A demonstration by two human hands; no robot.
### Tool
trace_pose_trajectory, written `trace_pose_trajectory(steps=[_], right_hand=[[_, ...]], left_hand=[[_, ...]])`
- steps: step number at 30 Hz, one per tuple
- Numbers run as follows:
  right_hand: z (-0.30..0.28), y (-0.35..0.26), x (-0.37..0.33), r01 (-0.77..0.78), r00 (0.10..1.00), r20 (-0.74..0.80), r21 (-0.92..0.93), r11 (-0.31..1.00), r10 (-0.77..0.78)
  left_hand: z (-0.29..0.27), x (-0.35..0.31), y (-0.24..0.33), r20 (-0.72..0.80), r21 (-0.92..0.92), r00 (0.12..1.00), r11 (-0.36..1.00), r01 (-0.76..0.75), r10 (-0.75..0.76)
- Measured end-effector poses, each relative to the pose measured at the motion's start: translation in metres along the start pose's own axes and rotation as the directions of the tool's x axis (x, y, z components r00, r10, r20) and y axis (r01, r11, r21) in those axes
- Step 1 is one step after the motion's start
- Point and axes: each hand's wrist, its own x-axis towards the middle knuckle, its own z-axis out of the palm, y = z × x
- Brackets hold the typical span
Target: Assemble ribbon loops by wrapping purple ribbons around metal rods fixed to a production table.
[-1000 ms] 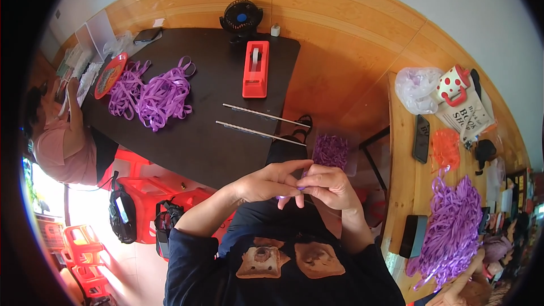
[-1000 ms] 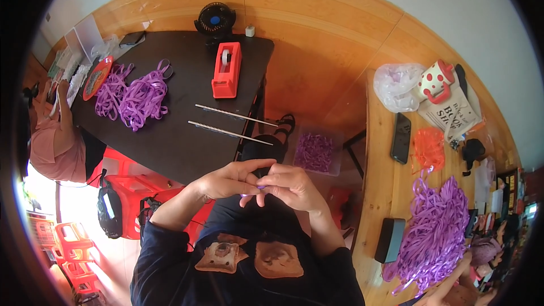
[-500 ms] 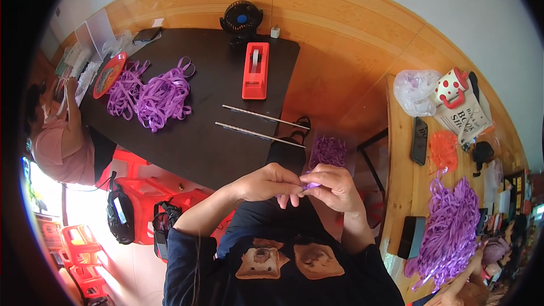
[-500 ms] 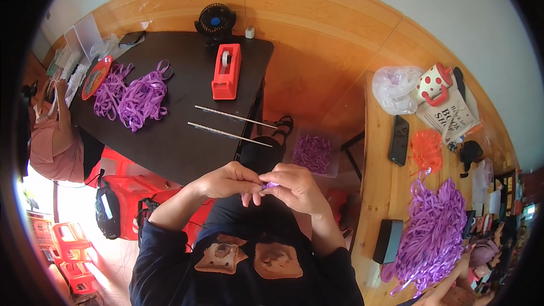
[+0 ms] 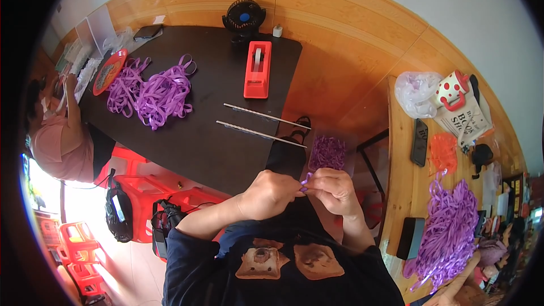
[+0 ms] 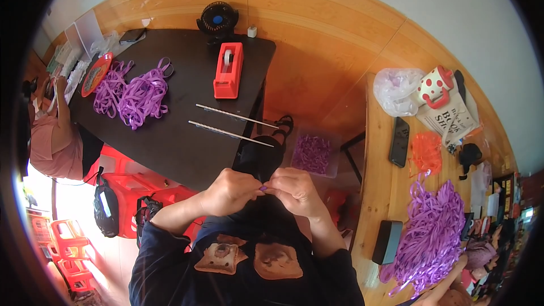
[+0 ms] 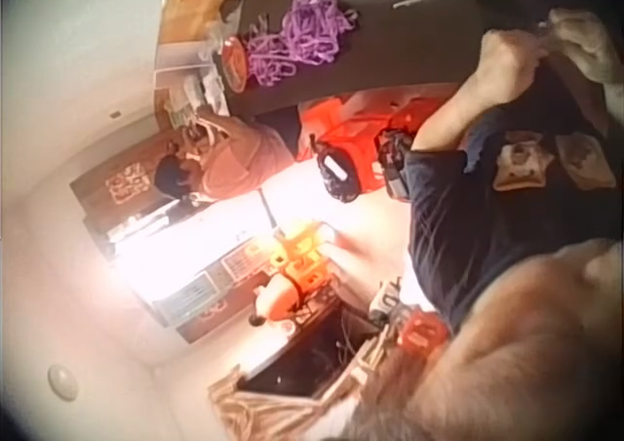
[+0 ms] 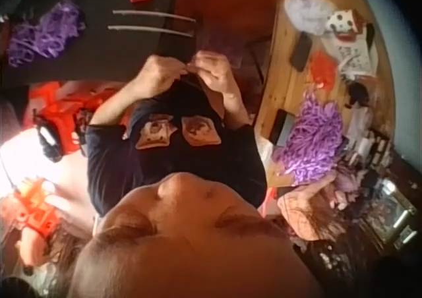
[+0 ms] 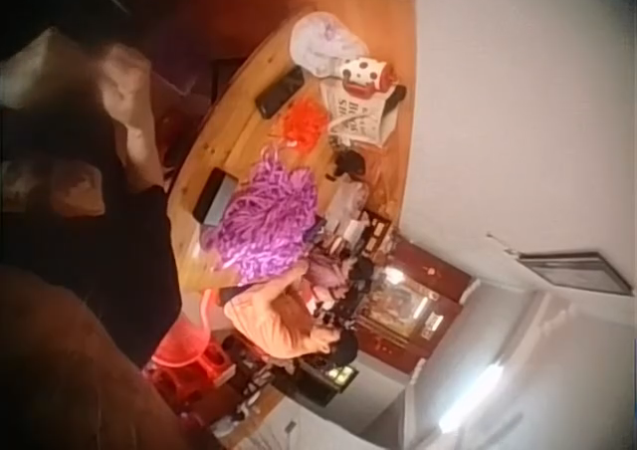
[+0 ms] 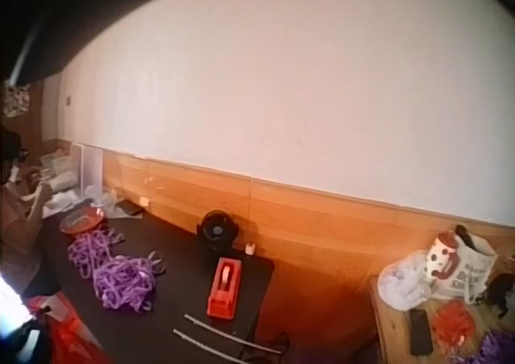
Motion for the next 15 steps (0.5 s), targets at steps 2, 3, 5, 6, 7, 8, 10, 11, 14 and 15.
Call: trace_pose_trajectory(steps=[2, 3, 5, 6, 7, 8, 10, 11, 14, 15], right_hand=[[0.001, 0.001, 0.0, -0.04, 0.999, -0.009, -0.003, 0.999, 0.04], [0.001, 0.001, 0.002, -0.051, 0.999, -0.003, 0.004, 0.999, 0.051], [0.0, -0.001, 0.004, -0.062, 0.998, 0.003, 0.01, 0.998, 0.062], [-0.001, -0.004, 0.004, -0.13, 0.991, -0.001, -0.007, 0.991, 0.13], [-0.002, -0.005, 0.005, -0.198, 0.98, -0.006, -0.024, 0.98, 0.198], [-0.003, -0.005, 0.003, -0.198, 0.98, -0.006, -0.026, 0.98, 0.198], [-0.009, -0.002, 0.001, -0.119, 0.993, -0.02, -0.148, 0.982, 0.117], [-0.01, -0.001, 0.001, -0.117, 0.993, -0.021, -0.15, 0.982, 0.116], [-0.007, 0.0, 0.001, -0.004, 1.0, -0.023, -0.213, 0.977, -0.001], [-0.004, -0.002, 0.003, 0.016, 0.998, -0.052, -0.245, 0.969, -0.029]], left_hand=[[0.001, 0.001, 0.008, 0.025, 0.208, 1.0, 0.978, 0.001, -0.007], [0.003, -0.001, 0.007, 0.032, 0.277, 0.999, 0.961, 0.001, -0.01], [0.003, -0.002, 0.007, 0.038, 0.345, 0.999, 0.938, -0.002, -0.012], [0.001, -0.001, 0.007, 0.075, 0.114, 0.975, 0.973, 0.202, -0.211], [-0.001, 0.0, 0.007, 0.156, -0.112, 0.909, 0.908, 0.405, -0.386], [-0.003, 0.001, 0.006, 0.274, -0.309, 0.81, 0.75, 0.585, -0.519], [-0.006, 0.005, 0.003, 0.352, -0.445, 0.758, 0.614, 0.652, -0.549], [-0.007, 0.007, 0.002, 0.435, -0.557, 0.704, 0.446, 0.701, -0.562], [-0.007, 0.009, 0.001, 0.463, -0.582, 0.682, 0.387, 0.716, -0.566], [-0.005, 0.009, 0.0, 0.471, -0.589, 0.675, 0.367, 0.72, -0.568]])
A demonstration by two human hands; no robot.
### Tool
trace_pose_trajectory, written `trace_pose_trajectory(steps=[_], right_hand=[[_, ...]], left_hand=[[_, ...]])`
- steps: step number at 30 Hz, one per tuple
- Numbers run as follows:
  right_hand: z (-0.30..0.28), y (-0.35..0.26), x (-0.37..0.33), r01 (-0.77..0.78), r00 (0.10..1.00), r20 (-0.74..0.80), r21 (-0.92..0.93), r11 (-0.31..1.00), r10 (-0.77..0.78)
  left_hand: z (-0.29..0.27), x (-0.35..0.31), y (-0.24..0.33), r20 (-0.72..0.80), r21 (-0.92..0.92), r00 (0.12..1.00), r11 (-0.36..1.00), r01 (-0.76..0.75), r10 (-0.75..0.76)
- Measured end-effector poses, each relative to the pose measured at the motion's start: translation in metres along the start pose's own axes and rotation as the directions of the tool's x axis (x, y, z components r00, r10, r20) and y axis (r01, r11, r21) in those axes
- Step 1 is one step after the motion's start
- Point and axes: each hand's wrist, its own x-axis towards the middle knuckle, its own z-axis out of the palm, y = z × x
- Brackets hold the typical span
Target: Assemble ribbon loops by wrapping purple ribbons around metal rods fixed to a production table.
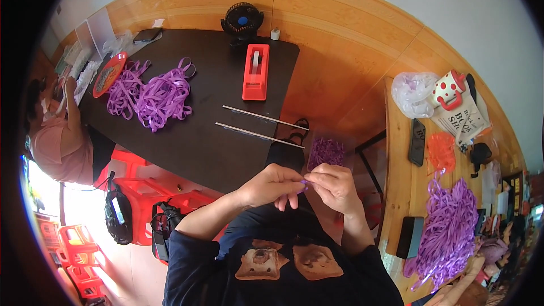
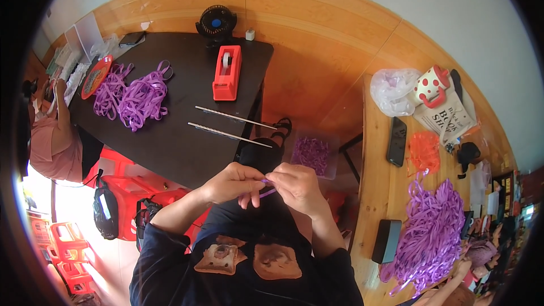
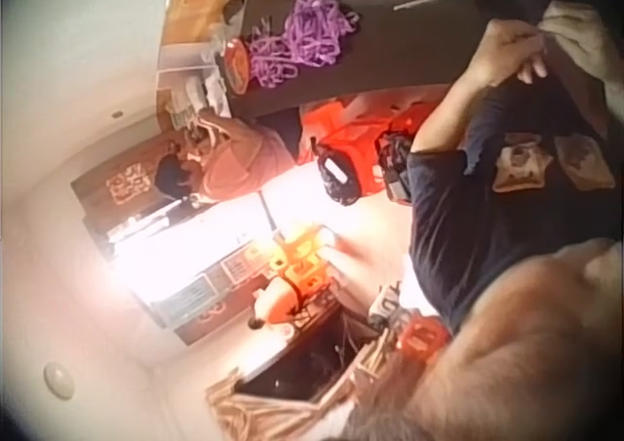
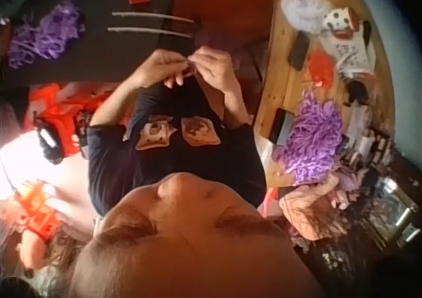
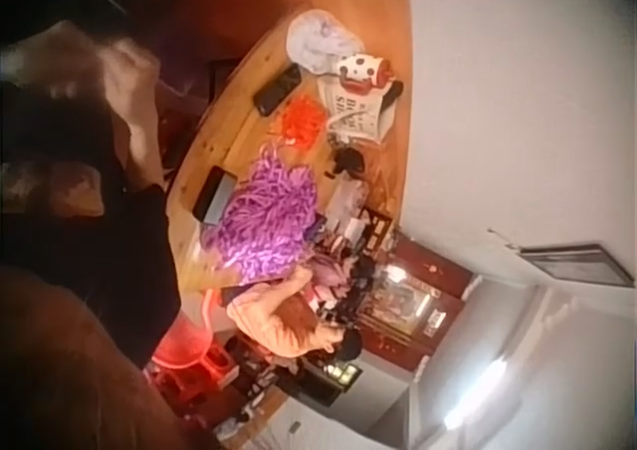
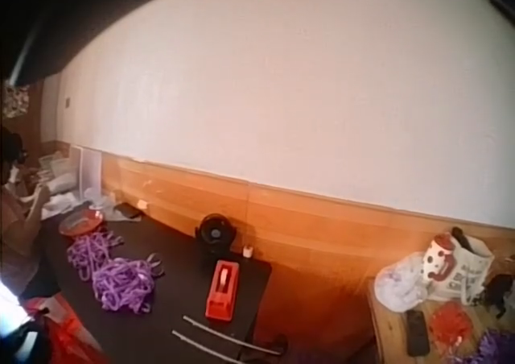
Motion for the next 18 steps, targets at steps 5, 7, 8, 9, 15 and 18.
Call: trace_pose_trajectory(steps=[5, 7, 8, 9, 15, 18], right_hand=[[0.002, 0.004, -0.004, 0.035, 0.996, -0.075, -0.187, 0.982, -0.05], [0.003, 0.006, -0.005, 0.097, 0.981, -0.127, -0.345, 0.933, -0.149], [0.004, 0.006, -0.004, 0.095, 0.981, -0.129, -0.346, 0.933, -0.148], [0.005, 0.005, -0.003, 0.118, 0.974, -0.137, -0.367, 0.923, -0.179], [0.013, 0.009, 0.0, 0.051, 0.953, -0.251, -0.415, 0.908, -0.168], [0.021, 0.03, -0.011, -0.058, 0.948, -0.315, -0.309, 0.949, -0.044]], left_hand=[[-0.004, 0.003, -0.003, -0.032, -0.027, 0.999, 1.0, 0.003, -0.004], [-0.003, 0.003, -0.004, -0.012, -0.036, 1.0, 0.999, -0.008, 0.007], [-0.002, 0.003, -0.003, -0.021, -0.066, 1.0, 0.998, -0.015, 0.014], [-0.001, 0.003, -0.003, -0.033, -0.097, 0.999, 0.995, -0.024, 0.021], [0.003, 0.009, 0.006, -0.014, -0.289, 0.995, 0.953, -0.094, 0.094], [0.006, 0.005, 0.018, -0.008, -0.351, 0.99, 0.927, -0.135, 0.142]])
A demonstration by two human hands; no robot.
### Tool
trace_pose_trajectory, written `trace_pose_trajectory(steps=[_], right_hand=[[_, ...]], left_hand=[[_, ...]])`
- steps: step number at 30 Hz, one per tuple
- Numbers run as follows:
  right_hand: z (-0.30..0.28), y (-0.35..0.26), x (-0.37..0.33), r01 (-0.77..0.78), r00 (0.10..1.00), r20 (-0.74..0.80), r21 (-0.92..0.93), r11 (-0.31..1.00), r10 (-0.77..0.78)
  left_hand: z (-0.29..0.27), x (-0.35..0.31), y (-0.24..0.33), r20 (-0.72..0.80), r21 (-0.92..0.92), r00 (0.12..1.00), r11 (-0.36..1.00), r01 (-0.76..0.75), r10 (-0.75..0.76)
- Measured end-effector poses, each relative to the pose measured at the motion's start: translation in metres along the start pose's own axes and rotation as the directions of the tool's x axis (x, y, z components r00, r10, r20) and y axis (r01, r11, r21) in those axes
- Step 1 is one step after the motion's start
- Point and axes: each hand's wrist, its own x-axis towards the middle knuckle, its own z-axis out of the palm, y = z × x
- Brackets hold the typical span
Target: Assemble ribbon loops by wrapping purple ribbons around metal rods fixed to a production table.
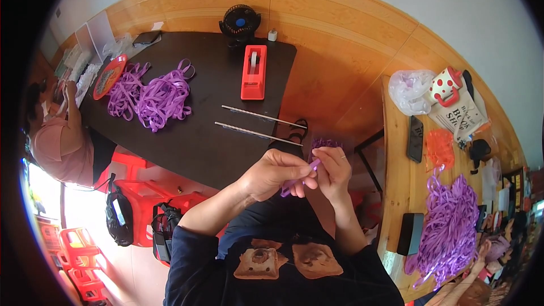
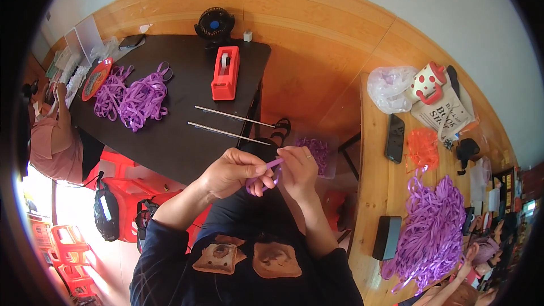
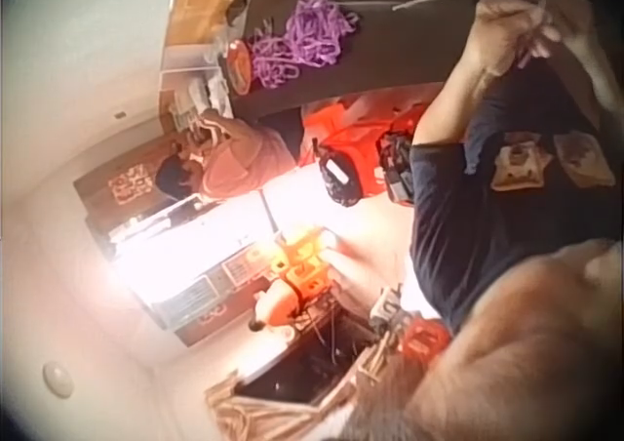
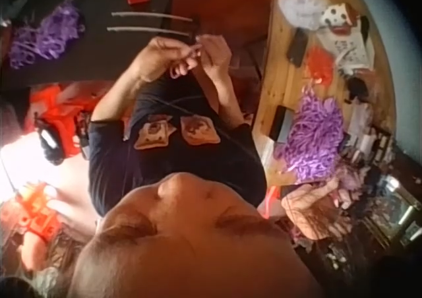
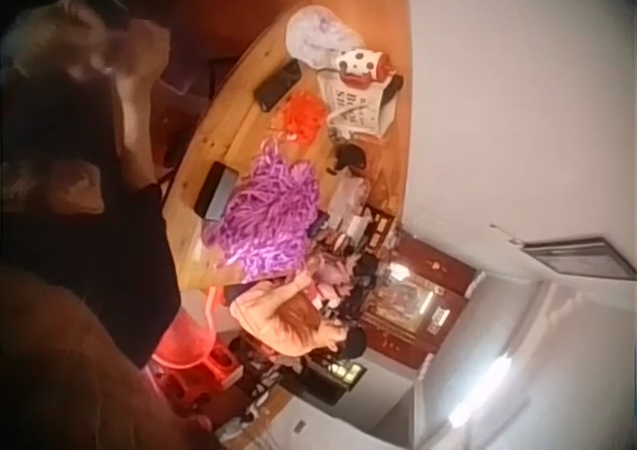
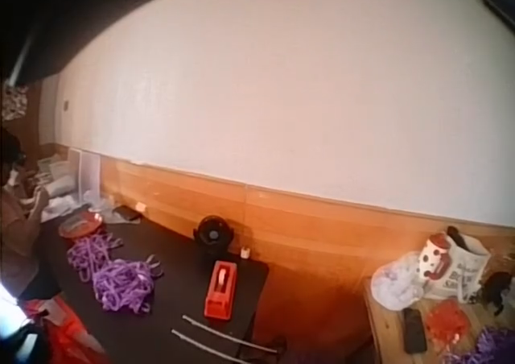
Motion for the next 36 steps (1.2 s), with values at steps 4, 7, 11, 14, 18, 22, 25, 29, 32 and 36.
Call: trace_pose_trajectory(steps=[4, 7, 11, 14, 18, 22, 25, 29, 32, 36], right_hand=[[0.014, 0.027, -0.029, -0.16, 0.987, 0.008, 0.131, 0.978, 0.16], [0.022, 0.037, -0.042, -0.218, 0.976, 0.033, 0.213, 0.952, 0.216], [0.03, 0.052, -0.063, -0.346, 0.937, 0.067, 0.323, 0.881, 0.343], [0.036, 0.055, -0.072, -0.456, 0.876, 0.072, 0.451, 0.767, 0.478], [0.037, 0.054, -0.075, -0.542, 0.787, 0.02, 0.5, 0.675, 0.617], [0.038, 0.067, -0.087, -0.566, 0.697, -0.06, 0.564, 0.601, 0.714], [0.038, 0.07, -0.093, -0.535, 0.738, -0.079, 0.538, 0.651, 0.671], [0.042, 0.071, -0.111, -0.558, 0.775, -0.022, 0.445, 0.7, 0.632], [0.048, 0.057, -0.117, -0.612, 0.761, 0.027, 0.36, 0.704, 0.648], [0.047, 0.047, -0.138, -0.758, 0.647, 0.377, 0.408, 0.509, 0.662]], left_hand=[[0.011, 0.0, 0.016, 0.031, -0.016, 0.998, 0.998, -0.06, 0.06], [0.017, -0.003, 0.023, 0.047, -0.033, 0.995, 0.996, -0.085, 0.086], [0.027, -0.01, 0.031, 0.083, -0.057, 0.99, 0.993, -0.107, 0.112], [0.028, -0.013, 0.032, 0.073, -0.066, 0.994, 0.995, -0.078, 0.083], [0.029, -0.028, 0.025, 0.034, -0.102, 0.999, 0.994, 0.026, -0.023], [0.029, -0.049, 0.012, 0.078, -0.189, 0.989, 0.972, 0.14, -0.128], [0.025, -0.058, 0.011, 0.051, -0.221, 0.995, 0.971, 0.091, -0.082], [0.026, -0.051, 0.02, -0.121, -0.229, 0.992, 0.972, -0.055, 0.028], [0.018, -0.038, 0.026, -0.164, -0.268, 0.969, 0.936, -0.226, 0.187], [-0.001, -0.009, 0.027, -0.135, -0.256, 0.923, 0.888, -0.383, 0.359]])
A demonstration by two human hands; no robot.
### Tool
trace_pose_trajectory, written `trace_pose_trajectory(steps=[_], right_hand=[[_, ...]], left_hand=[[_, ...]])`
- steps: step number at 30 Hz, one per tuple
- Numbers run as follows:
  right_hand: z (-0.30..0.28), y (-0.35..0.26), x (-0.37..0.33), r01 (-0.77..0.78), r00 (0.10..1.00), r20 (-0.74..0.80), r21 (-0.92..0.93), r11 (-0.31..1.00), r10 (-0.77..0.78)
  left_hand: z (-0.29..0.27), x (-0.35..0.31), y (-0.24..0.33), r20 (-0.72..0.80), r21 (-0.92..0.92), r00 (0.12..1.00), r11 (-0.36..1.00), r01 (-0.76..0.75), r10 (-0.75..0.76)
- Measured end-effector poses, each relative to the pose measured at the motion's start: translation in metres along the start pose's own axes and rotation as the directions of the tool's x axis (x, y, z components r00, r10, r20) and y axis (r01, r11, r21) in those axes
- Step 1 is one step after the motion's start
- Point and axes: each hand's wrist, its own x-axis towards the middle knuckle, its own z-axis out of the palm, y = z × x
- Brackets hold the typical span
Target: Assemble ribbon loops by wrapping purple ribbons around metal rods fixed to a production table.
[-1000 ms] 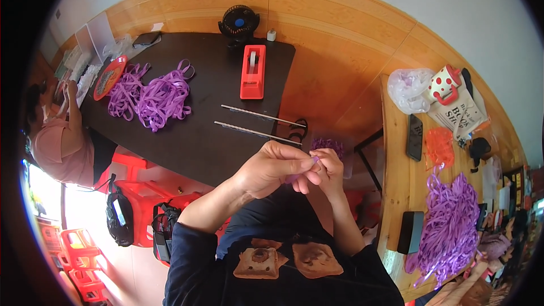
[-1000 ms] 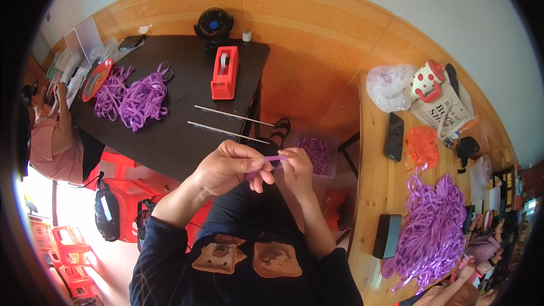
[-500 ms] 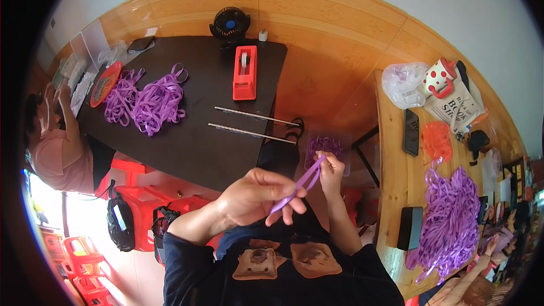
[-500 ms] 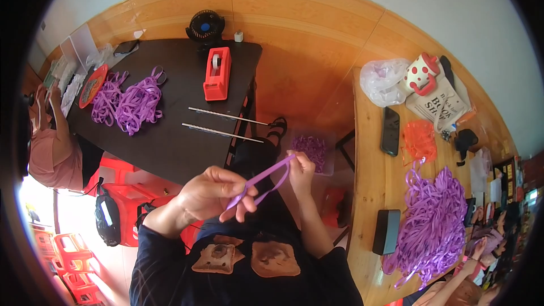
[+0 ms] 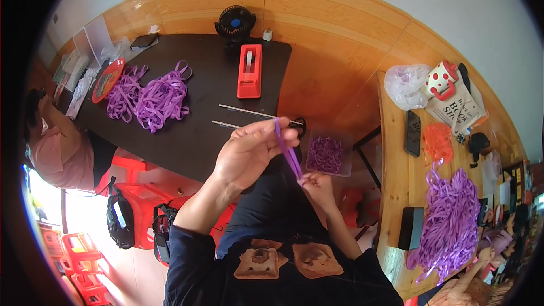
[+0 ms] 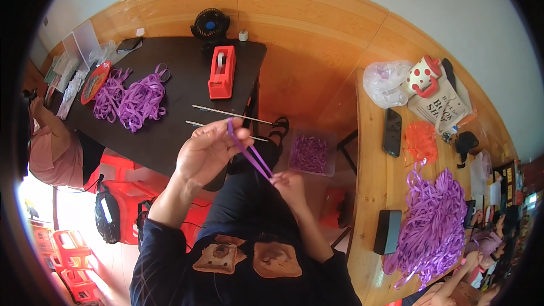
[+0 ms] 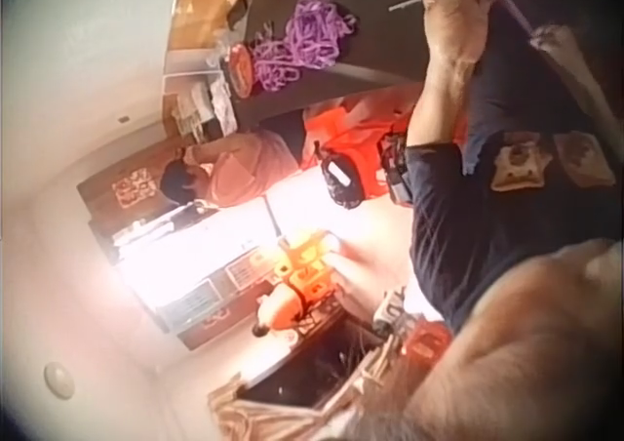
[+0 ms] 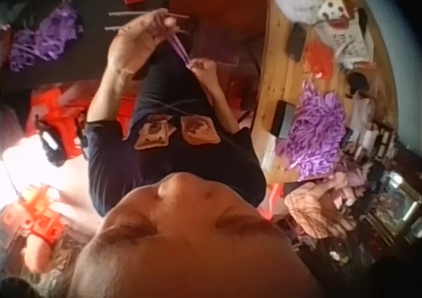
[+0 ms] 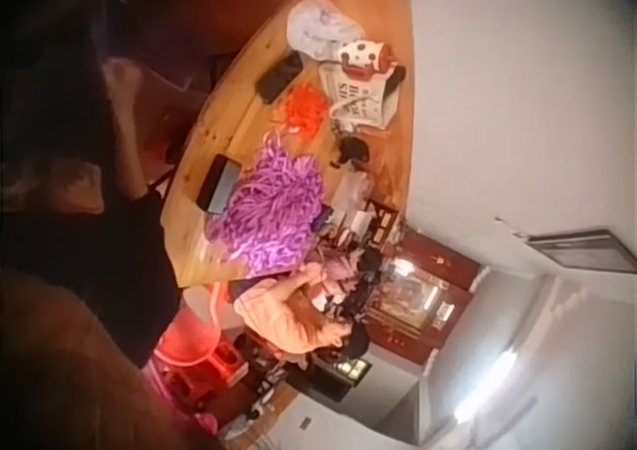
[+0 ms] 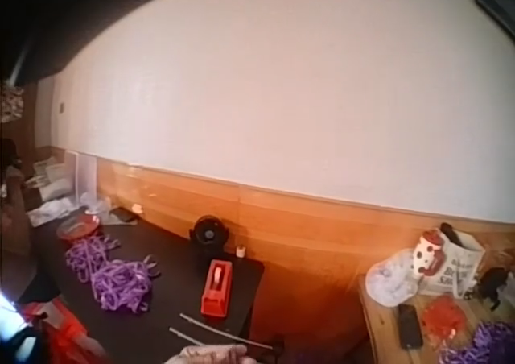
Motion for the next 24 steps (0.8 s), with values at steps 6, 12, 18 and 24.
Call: trace_pose_trajectory(steps=[6, 12, 18, 24], right_hand=[[0.007, -0.026, -0.025, -0.203, 0.946, 0.27, 0.057, 0.977, 0.181], [0.002, -0.047, -0.028, -0.26, 0.865, 0.446, 0.007, 0.966, 0.23], [-0.008, -0.037, -0.025, -0.299, 0.813, 0.515, -0.033, 0.954, 0.272], [-0.017, -0.008, -0.026, -0.195, 0.93, 0.289, -0.135, 0.971, 0.227]], left_hand=[[-0.016, 0.02, -0.009, 0.037, 0.197, 0.999, 0.98, 0.028, -0.036], [-0.022, 0.03, -0.014, 0.079, 0.357, 0.996, 0.934, 0.002, -0.032], [-0.024, 0.034, -0.015, 0.053, 0.476, 0.998, 0.878, -0.043, 0.021], [-0.027, 0.037, -0.009, 0.011, 0.497, 1.0, 0.868, 0.009, -0.017]])
